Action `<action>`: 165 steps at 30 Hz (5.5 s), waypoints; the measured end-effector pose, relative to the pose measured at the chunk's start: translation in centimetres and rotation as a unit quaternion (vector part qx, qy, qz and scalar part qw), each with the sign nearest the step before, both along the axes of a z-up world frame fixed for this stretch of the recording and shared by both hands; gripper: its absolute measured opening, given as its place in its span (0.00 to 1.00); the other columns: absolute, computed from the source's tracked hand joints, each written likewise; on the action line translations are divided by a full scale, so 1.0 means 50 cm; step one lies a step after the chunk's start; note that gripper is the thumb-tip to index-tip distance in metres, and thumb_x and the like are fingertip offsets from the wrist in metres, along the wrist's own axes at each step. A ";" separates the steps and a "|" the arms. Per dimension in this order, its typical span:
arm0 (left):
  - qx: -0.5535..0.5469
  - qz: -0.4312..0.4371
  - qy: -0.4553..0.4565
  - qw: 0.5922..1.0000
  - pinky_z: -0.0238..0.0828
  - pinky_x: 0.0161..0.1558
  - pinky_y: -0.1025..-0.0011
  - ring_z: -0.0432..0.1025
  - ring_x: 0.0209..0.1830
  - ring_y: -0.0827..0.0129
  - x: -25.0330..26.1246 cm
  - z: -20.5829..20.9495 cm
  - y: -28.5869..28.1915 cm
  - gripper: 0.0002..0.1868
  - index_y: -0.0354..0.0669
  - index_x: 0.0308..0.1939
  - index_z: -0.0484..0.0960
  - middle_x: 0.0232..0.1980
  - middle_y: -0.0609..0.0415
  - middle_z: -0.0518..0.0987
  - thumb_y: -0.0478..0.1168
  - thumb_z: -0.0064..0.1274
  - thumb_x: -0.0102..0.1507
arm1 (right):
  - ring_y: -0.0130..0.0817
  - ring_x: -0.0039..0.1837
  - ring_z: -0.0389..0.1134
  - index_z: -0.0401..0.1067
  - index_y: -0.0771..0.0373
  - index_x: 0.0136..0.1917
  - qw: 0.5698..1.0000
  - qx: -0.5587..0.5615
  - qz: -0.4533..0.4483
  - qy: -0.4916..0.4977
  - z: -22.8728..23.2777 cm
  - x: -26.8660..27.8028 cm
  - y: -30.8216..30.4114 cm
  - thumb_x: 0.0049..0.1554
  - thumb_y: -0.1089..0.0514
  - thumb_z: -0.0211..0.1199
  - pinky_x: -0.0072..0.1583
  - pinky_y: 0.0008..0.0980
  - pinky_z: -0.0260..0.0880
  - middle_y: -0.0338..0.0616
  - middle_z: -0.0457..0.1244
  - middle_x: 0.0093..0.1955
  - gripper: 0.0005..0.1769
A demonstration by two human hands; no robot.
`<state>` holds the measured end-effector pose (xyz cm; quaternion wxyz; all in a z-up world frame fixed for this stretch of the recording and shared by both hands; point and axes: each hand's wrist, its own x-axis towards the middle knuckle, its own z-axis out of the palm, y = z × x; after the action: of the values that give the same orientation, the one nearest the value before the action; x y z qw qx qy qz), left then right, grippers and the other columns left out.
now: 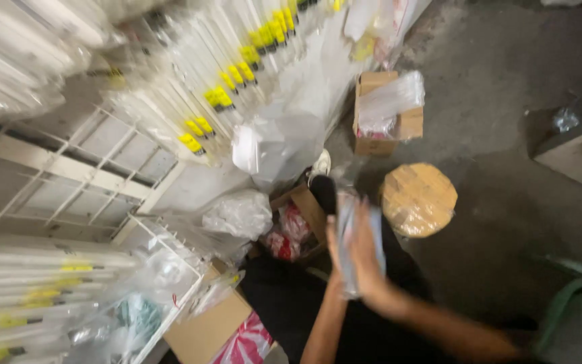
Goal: Wiping down and organizing packaged phone cases in a stockroom.
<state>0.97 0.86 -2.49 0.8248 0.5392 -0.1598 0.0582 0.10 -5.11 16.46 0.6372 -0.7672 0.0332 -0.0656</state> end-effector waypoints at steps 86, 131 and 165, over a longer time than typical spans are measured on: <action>-0.134 0.072 0.337 0.929 0.65 0.48 0.65 0.70 0.40 0.62 0.046 0.171 0.001 0.17 0.38 0.48 0.79 0.43 0.49 0.77 0.47 0.58 0.63 | 0.62 0.83 0.38 0.38 0.76 0.81 0.988 0.140 -0.063 0.004 0.077 -0.004 0.028 0.67 0.55 0.44 0.80 0.59 0.30 0.74 0.39 0.82 0.36; -0.002 -0.157 0.293 0.943 0.44 0.73 0.61 0.49 0.79 0.57 -0.088 0.293 -0.022 0.46 0.50 0.82 0.44 0.83 0.49 0.50 0.65 0.38 0.66 | 0.42 0.65 0.67 0.67 0.69 0.70 0.992 -0.004 -0.055 0.114 -0.122 0.142 -0.111 0.63 0.42 0.53 0.67 0.39 0.66 0.53 0.66 0.66 0.33; -0.051 -0.131 0.447 0.884 0.61 0.63 0.69 0.66 0.58 0.66 -0.082 0.222 -0.006 0.38 0.42 0.69 0.70 0.65 0.51 0.73 0.63 0.42 0.63 | 0.50 0.88 0.35 0.48 0.66 0.82 0.936 -0.247 0.074 -0.237 -0.050 -0.001 -0.063 0.70 0.45 0.39 0.83 0.57 0.27 0.57 0.37 0.87 0.34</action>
<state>-3.14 0.55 8.63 0.8355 0.4392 0.1597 -0.2890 0.05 -8.24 13.95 0.4198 -0.8629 -0.1935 -0.2045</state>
